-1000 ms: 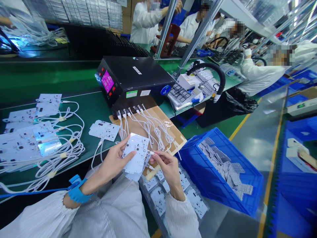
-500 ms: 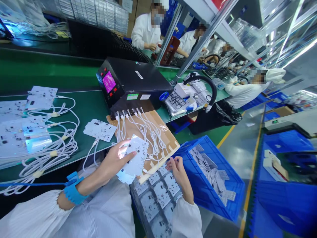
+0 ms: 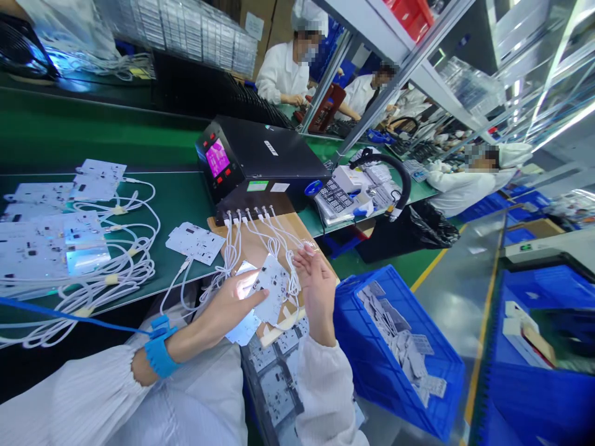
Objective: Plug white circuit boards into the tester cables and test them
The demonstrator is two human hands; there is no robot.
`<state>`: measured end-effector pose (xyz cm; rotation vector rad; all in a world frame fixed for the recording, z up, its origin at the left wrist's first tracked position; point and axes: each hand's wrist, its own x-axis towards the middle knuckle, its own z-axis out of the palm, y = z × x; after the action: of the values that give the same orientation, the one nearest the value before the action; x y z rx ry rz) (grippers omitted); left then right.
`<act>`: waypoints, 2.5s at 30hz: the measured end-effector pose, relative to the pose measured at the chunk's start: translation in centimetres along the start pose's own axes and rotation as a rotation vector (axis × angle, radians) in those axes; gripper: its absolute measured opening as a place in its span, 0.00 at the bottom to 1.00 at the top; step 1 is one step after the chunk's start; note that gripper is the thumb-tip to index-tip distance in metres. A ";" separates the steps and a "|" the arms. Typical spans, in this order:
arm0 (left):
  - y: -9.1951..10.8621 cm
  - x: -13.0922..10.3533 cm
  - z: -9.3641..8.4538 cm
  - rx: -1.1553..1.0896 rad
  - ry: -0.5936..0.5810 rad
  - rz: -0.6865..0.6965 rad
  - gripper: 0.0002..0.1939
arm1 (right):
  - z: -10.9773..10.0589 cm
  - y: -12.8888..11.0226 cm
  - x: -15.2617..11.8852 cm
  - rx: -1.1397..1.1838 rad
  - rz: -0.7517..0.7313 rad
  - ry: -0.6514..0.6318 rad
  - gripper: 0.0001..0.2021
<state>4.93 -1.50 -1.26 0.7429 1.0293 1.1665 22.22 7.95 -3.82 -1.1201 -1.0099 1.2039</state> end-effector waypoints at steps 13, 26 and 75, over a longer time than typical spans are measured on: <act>0.0 0.3 0.6 0.105 0.099 0.013 0.33 | 1.8 -0.3 -3.7 -0.136 -0.116 -0.056 0.14; 0.0 0.3 0.9 0.110 0.065 0.013 0.33 | 1.3 0.3 -3.9 -0.182 -0.192 -0.057 0.12; 0.0 1.1 2.1 0.177 -0.072 0.119 0.28 | 0.7 2.5 -4.0 -0.408 -0.381 -0.016 0.10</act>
<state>6.94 -0.30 -0.74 0.9898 1.0487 1.1511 20.71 4.10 -6.17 -1.1582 -1.4500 0.7189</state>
